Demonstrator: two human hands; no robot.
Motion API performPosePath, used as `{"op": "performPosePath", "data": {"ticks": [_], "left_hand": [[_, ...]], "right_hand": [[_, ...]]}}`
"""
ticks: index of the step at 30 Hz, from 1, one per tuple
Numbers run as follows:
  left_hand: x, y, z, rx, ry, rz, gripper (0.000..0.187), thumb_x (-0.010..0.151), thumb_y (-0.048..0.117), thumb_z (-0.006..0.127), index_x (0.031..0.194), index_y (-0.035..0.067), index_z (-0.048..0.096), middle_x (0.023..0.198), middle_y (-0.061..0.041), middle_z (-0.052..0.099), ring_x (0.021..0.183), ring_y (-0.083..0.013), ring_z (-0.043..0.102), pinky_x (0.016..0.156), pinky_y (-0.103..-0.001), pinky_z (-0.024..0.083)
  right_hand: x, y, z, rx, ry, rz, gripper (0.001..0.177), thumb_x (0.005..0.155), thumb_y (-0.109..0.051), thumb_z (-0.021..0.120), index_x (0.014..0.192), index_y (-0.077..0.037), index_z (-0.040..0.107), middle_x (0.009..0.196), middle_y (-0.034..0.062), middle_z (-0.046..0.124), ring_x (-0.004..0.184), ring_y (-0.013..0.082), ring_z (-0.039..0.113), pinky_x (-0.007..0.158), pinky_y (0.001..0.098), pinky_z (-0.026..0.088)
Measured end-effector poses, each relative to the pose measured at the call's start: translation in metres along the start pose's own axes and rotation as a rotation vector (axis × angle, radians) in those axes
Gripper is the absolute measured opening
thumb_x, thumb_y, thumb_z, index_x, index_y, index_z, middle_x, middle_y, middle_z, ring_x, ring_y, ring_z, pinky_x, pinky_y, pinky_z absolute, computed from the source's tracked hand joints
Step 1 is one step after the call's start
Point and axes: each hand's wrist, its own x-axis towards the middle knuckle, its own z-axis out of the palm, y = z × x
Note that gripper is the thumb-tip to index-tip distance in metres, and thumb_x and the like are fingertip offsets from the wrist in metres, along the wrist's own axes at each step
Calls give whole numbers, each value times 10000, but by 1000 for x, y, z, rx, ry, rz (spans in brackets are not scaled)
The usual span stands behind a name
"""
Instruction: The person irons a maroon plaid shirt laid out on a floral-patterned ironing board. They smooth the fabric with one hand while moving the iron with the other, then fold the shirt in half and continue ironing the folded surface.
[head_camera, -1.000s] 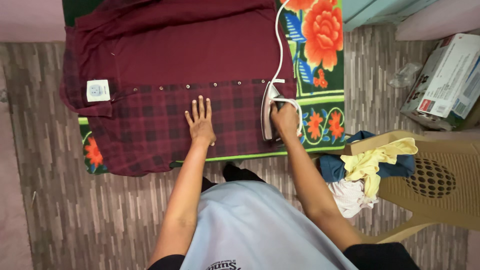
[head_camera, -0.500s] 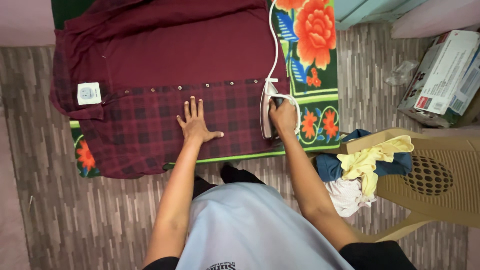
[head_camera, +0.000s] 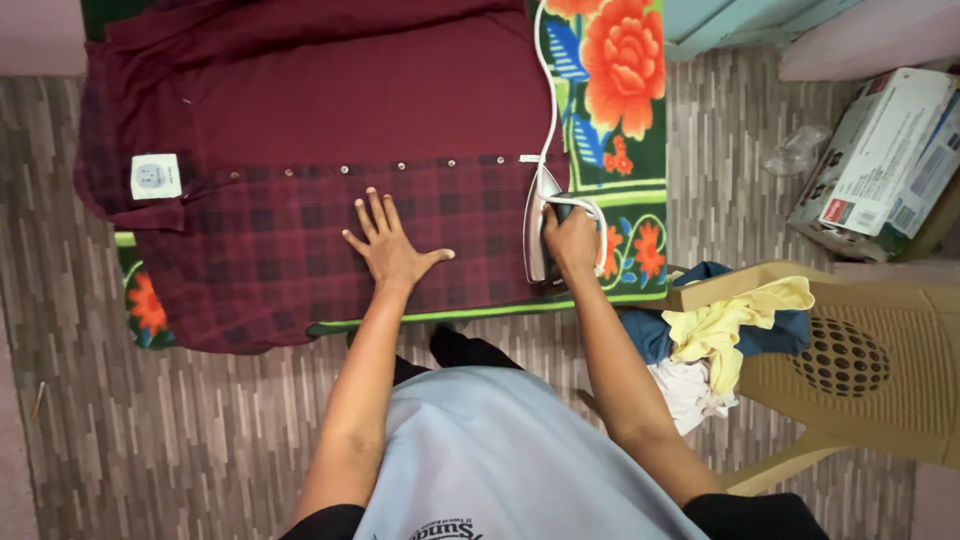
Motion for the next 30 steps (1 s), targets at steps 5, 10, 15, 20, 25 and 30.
{"op": "performPosePath", "data": {"ticks": [5,10,15,20,25,30], "left_hand": [[-1,1,0,-20,7,-13,1627,446,896,765,1643,18,98,1729,-140,-70,1591,-363,-56,1198,-732,52],[-9,-2,12,-35,87,92,1471,583,863,725,1648,37,135,1726,-170,-43,1593,-344,-15,1219,-682,53],[-28,-11,35,59,117,313,1190,780,810,607,1649,109,196,1735,-100,41,1596,-289,60,1239,-628,80],[-41,-21,44,-9,181,385,1144,824,774,605,1651,93,204,1734,-89,98,1595,-295,88,1248,-614,82],[-56,-35,44,-41,161,447,1095,863,716,623,1656,90,201,1740,-91,128,1597,-288,107,1261,-580,91],[-62,-43,31,-49,91,469,1182,787,707,690,1634,61,177,1726,-102,118,1593,-284,101,1261,-556,84]], "right_hand": [[37,-3,-3,25,3,2,480,908,-437,727,978,38,734,950,307,720,927,499,696,827,565,546],[71,-9,-14,77,-37,42,482,901,-472,722,1000,-1,750,964,290,729,937,481,706,824,540,559],[54,17,-10,6,-75,-57,494,901,-483,716,1058,-15,739,956,301,720,921,505,690,811,569,542],[8,56,-9,-65,-123,-160,613,907,-563,737,1041,34,703,930,340,704,904,517,691,823,570,550],[-11,75,-26,-75,-333,-232,592,895,-598,703,1027,-21,723,880,288,728,862,464,718,807,541,566],[-6,36,-61,-89,-409,-510,484,840,-585,716,1040,-149,776,870,213,744,826,443,712,778,537,555]]}}
